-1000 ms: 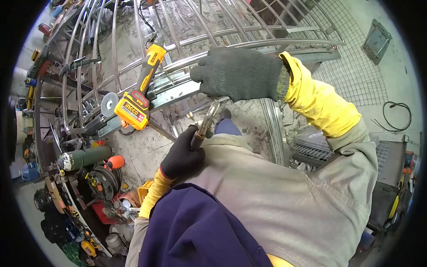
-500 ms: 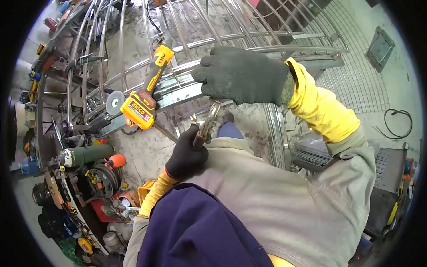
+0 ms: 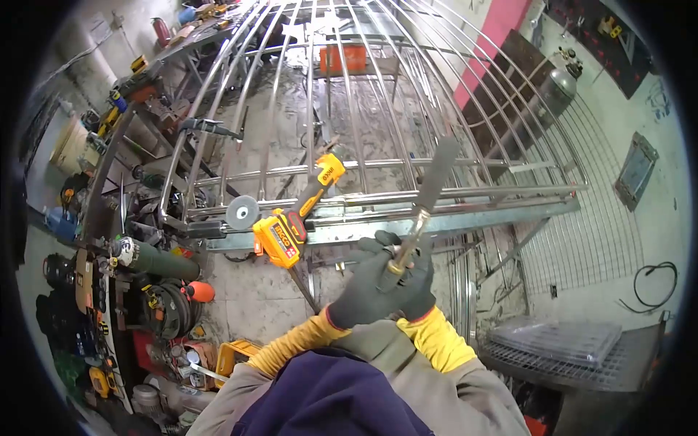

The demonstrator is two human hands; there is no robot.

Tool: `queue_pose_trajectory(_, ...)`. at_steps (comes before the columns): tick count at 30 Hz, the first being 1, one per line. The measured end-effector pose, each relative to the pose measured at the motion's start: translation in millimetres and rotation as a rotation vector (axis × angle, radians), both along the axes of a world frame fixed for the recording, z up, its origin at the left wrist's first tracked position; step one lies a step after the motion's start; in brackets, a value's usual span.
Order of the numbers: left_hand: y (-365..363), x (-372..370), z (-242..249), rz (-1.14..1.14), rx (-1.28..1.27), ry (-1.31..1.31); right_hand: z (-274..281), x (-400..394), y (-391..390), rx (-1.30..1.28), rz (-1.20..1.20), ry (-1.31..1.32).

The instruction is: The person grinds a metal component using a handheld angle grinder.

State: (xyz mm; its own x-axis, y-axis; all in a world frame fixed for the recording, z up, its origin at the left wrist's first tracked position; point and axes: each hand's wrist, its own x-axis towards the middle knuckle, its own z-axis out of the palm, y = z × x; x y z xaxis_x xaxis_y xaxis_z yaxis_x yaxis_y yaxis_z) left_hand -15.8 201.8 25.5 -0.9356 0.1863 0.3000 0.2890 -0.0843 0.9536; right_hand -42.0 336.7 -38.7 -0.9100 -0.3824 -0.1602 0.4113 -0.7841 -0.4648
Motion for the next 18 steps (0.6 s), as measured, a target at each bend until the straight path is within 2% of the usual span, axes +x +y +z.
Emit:
queue_pose_trajectory(2, 1.7, 0.5, 4.2, 0.042, -0.047, 0.042, 8.9, 6.0, 1.8, -0.128, 0.094, 0.125)
queue_pose_trajectory(3, 4.3, 3.9, 13.2, -0.086, 0.087, -0.203, -22.7, -3.2, 10.0, -0.307, 0.196, 0.157)
queue_pose_trajectory(4, 7.7, 4.2, 6.0, -0.077, 0.088, -0.195, -45.4, -2.1, 20.3, -0.306, 0.206, 0.164)
queue_pose_trajectory(6, 14.1, 7.3, -16.1, 0.108, -0.078, -0.051, -87.0, 12.3, 43.1, 0.647, -0.067, 0.473)
queue_pose_trajectory(7, 13.0, 9.6, -6.5, 0.133, -0.115, -0.063, -83.0, 13.5, 40.2, 1.122, -0.221, 0.613)
queue_pose_trajectory(8, 14.3, 8.8, -12.4, 0.140, -0.115, -0.059, -79.5, 11.8, 36.8, 1.118, -0.217, 0.621)
queue_pose_trajectory(9, 18.2, 8.4, -25.0, 0.150, -0.110, -0.038, -75.2, 13.4, 35.5, 0.924, -0.146, 0.510)
queue_pose_trajectory(11, 23.2, 5.4, -38.6, 0.162, -0.104, -0.019, -29.1, 20.3, 20.1, 0.538, -0.008, 0.280)
queue_pose_trajectory(13, 25.2, 0.1, -43.9, 0.235, -0.108, -0.100, -1.6, 19.2, 9.3, 0.153, 0.119, 0.046)
queue_pose_trajectory(14, 25.7, -3.0, -46.1, 0.238, -0.108, -0.102, 0.1, 15.0, 7.4, 0.153, 0.123, 0.044)
queue_pose_trajectory(16, 23.4, -10.0, -49.8, 0.400, -0.167, 0.147, -2.0, 10.4, 5.7, -0.359, 0.142, -0.257)
queue_pose_trajectory(18, 21.9, -14.4, -54.6, 0.420, -0.169, 0.114, -5.8, 13.2, 7.4, -0.875, 0.130, -0.570)
